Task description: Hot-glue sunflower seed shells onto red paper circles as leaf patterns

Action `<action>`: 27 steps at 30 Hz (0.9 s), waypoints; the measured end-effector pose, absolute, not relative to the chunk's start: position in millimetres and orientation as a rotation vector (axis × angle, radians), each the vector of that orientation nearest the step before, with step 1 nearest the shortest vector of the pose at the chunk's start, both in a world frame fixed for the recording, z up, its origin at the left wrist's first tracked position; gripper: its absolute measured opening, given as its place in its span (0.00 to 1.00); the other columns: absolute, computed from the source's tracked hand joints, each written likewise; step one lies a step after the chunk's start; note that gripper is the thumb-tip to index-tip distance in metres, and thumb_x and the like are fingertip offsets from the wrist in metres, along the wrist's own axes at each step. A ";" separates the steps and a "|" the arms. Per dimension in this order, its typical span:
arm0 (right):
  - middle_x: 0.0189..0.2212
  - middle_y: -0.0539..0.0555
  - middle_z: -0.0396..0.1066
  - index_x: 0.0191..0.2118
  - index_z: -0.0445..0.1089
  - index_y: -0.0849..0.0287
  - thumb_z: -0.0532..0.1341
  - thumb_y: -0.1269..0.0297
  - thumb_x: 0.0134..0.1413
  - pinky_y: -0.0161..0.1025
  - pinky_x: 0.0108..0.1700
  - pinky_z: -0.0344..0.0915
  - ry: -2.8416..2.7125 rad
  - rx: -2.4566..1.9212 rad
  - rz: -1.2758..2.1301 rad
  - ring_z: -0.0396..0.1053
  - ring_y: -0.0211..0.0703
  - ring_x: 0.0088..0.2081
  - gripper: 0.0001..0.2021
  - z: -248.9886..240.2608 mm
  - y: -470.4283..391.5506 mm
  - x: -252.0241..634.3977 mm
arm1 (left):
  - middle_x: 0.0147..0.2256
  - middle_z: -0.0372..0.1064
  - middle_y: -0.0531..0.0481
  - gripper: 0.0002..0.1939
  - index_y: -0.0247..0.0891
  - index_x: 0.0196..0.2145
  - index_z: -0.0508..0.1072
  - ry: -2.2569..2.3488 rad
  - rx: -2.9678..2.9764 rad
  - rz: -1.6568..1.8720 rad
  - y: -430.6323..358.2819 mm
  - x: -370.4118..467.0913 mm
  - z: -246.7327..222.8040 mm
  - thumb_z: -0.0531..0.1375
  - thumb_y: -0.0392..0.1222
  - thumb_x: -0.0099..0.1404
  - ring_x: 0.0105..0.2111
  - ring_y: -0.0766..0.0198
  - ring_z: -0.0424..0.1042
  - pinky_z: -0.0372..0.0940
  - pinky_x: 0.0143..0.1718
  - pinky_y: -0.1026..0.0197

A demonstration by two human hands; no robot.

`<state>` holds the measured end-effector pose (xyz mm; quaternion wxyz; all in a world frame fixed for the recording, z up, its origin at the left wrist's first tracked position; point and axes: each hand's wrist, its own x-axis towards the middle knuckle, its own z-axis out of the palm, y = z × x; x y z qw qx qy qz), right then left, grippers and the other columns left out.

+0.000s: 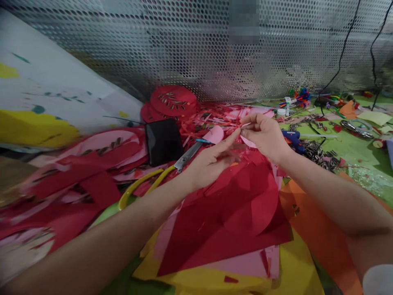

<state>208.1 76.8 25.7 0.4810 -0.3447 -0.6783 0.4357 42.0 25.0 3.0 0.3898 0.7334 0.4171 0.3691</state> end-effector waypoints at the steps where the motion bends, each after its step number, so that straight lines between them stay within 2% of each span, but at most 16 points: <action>1: 0.27 0.47 0.69 0.32 0.65 0.55 0.63 0.70 0.43 0.38 0.38 0.68 -1.650 -0.841 1.055 0.69 0.36 0.33 0.08 25.9 76.8 208.0 | 0.51 0.68 0.46 0.36 0.44 0.63 0.50 1.055 1.832 0.931 24.7 42.1 3.4 0.52 0.35 0.57 0.36 0.64 0.70 0.64 0.45 0.54; 5: 0.26 0.46 0.67 0.32 0.63 0.55 0.62 0.72 0.42 0.36 0.36 0.68 -1.621 -0.847 1.060 0.68 0.35 0.31 0.10 26.0 76.6 207.0 | 0.45 0.72 0.48 0.39 0.46 0.63 0.51 0.918 1.570 0.918 22.2 41.8 7.5 0.55 0.35 0.54 0.30 0.67 0.70 0.65 0.39 0.58; 9: 0.26 0.46 0.67 0.34 0.63 0.55 0.62 0.72 0.43 0.37 0.36 0.67 -1.644 -0.852 1.081 0.68 0.35 0.31 0.10 25.1 76.5 206.5 | 0.35 0.74 0.49 0.36 0.46 0.63 0.51 0.746 1.196 0.882 21.2 40.1 14.5 0.53 0.37 0.56 0.28 0.65 0.72 0.65 0.33 0.60; 15: 0.27 0.46 0.67 0.34 0.64 0.56 0.63 0.73 0.42 0.37 0.37 0.66 -1.591 -0.827 1.192 0.68 0.36 0.32 0.10 28.0 73.0 205.8 | 0.35 0.75 0.48 0.32 0.42 0.63 0.50 0.714 0.966 0.914 23.6 37.6 20.5 0.46 0.39 0.61 0.26 0.63 0.71 0.64 0.32 0.57; 21: 0.26 0.45 0.67 0.33 0.64 0.57 0.63 0.72 0.40 0.34 0.35 0.65 -1.544 -0.784 1.264 0.67 0.33 0.30 0.11 29.7 70.5 204.4 | 0.30 0.74 0.49 0.22 0.38 0.55 0.63 0.572 0.875 0.933 25.6 35.7 20.1 0.48 0.41 0.63 0.25 0.63 0.71 0.64 0.29 0.60; 27: 0.27 0.46 0.66 0.34 0.65 0.58 0.65 0.69 0.39 0.34 0.35 0.64 -1.568 -0.750 1.271 0.66 0.33 0.31 0.12 28.9 70.0 205.0 | 0.32 0.74 0.47 0.17 0.36 0.48 0.68 0.448 0.872 0.934 27.5 33.2 18.9 0.51 0.40 0.63 0.26 0.61 0.73 0.66 0.28 0.60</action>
